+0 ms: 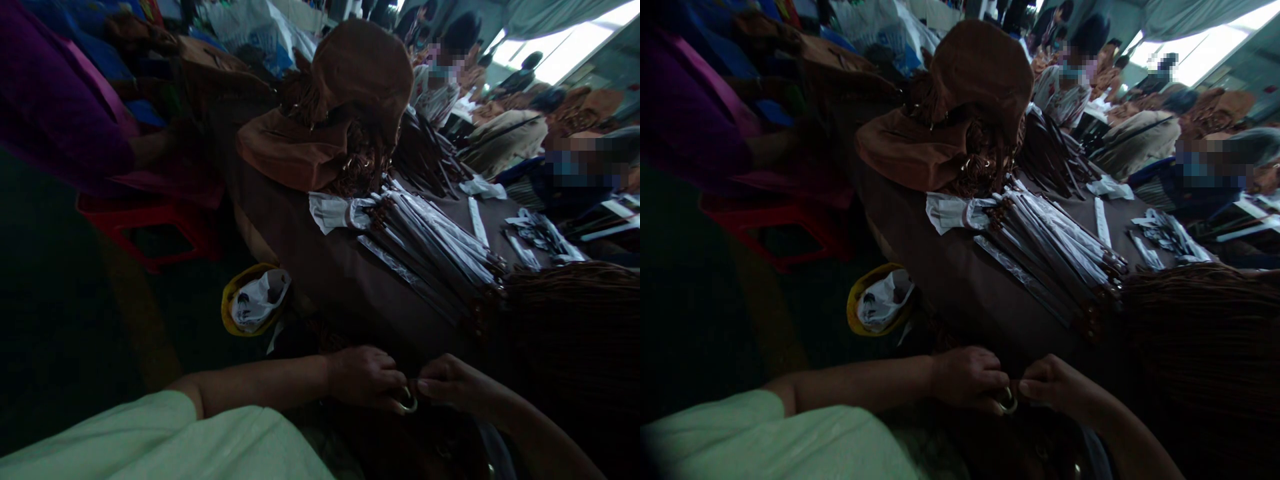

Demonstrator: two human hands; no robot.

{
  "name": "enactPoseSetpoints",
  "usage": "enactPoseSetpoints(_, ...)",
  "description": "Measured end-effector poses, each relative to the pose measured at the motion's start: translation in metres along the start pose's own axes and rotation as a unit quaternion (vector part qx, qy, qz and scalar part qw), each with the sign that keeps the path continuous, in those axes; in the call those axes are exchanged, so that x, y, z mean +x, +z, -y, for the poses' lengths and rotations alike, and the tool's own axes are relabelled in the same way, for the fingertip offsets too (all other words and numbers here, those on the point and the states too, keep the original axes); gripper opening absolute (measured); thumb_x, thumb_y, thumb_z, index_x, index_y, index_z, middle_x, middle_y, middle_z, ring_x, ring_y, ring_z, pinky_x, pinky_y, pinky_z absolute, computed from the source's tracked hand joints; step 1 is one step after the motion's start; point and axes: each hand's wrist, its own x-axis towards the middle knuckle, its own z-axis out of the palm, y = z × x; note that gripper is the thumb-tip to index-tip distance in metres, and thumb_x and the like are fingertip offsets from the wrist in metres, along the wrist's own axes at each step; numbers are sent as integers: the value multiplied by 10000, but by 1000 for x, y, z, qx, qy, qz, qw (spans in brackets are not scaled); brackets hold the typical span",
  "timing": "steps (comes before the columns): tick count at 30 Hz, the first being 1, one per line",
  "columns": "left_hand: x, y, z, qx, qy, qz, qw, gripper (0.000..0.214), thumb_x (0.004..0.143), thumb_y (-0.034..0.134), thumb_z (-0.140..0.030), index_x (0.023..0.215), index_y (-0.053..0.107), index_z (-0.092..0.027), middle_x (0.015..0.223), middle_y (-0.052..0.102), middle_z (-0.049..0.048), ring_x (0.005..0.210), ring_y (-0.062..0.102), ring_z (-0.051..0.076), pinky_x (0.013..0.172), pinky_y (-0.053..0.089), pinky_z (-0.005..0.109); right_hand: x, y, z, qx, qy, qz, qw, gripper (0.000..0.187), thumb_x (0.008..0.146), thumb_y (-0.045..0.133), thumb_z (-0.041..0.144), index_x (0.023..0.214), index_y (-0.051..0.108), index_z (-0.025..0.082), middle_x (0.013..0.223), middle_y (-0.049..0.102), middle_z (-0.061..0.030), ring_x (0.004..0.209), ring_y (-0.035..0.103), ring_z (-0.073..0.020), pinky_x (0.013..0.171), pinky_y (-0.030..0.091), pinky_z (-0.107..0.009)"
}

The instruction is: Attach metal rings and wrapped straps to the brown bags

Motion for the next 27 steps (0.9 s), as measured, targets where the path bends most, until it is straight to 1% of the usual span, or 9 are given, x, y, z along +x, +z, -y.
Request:
enactPoseSetpoints(5, -1, 2, -1, 4, -12, 4, 1000, 508, 877, 454, -602, 987, 606, -130, 778, 592, 52, 680, 549, 157, 642, 439, 286, -2, 2, -7, 24, -1, -1, 1000, 541, 781, 580, 643, 568, 378, 189, 516, 238, 90, 467, 156, -47, 443, 101, -244)
enactPoseSetpoints(9, -3, 4, 3, -5, 0, -13, 1000, 541, 859, 469, -615, 1029, 605, -119, 777, 598, 59, 699, 554, 172, 669, 447, 296, -7, 9, -10, 60, -3, 10, 998, 526, 764, 591, 660, 619, 477, 167, 484, 282, 96, 418, 191, -35, 403, 119, -216)
enactPoseSetpoints(13, 0, -3, 9, -70, -4, -20, 997, 496, 862, 511, -566, 1050, 602, -116, 831, 620, 81, 739, 568, 168, 707, 454, 275, -12, 20, -5, 81, -11, 7, 997, 491, 826, 534, 636, 769, 564, 149, 454, 310, 105, 364, 202, -30, 365, 135, -190)
enactPoseSetpoints(16, 4, -13, 11, -154, -44, -9, 987, 452, 858, 561, -517, 1069, 589, -118, 900, 639, 96, 803, 586, 163, 750, 455, 252, -16, 23, 1, 50, -15, -43, 998, 511, 831, 500, 661, 767, 548, 156, 465, 342, 96, 359, 231, -32, 353, 155, -179)
enactPoseSetpoints(19, 7, -22, 9, -271, -87, 24, 958, 357, 874, 572, -449, 1053, 605, -142, 967, 652, 80, 907, 599, 161, 824, 446, 243, -20, 21, 7, 17, -12, -74, 997, 536, 803, 511, 689, 749, 539, 156, 496, 359, 86, 384, 273, -39, 362, 200, -176)
enactPoseSetpoints(20, 7, -24, 7, -321, -108, 43, 940, 329, 886, 558, -433, 1050, 614, -153, 981, 656, 66, 922, 603, 156, 830, 445, 237, -21, 20, 9, 9, -13, -71, 997, 537, 798, 517, 690, 743, 537, 156, 502, 361, 84, 391, 283, -41, 368, 214, -176)
enactPoseSetpoints(23, 8, -28, 2, -457, -192, 87, 864, 323, 891, 542, -434, 1049, 639, -171, 962, 670, 19, 881, 619, 134, 776, 454, 206, -21, 15, 9, -15, -17, -71, 997, 524, 799, 523, 677, 723, 531, 158, 510, 370, 79, 409, 304, -48, 388, 233, -180)
enactPoseSetpoints(25, 9, -29, -3, -466, -264, 85, 840, 333, 864, 568, -454, 1015, 667, -174, 907, 677, -5, 836, 621, 127, 717, 447, 189, -19, 13, 8, -37, -6, -89, 995, 522, 808, 503, 673, 718, 541, 160, 490, 369, 78, 404, 306, -55, 392, 221, -189)
enactPoseSetpoints(27, 11, -28, -8, -403, -345, 64, 845, 341, 853, 562, -479, 953, 697, -183, 831, 679, -17, 776, 615, 124, 648, 423, 184, -14, 17, 10, -73, 22, -116, 990, 491, 830, 481, 638, 715, 553, 166, 465, 370, 76, 393, 306, -65, 395, 206, -202)
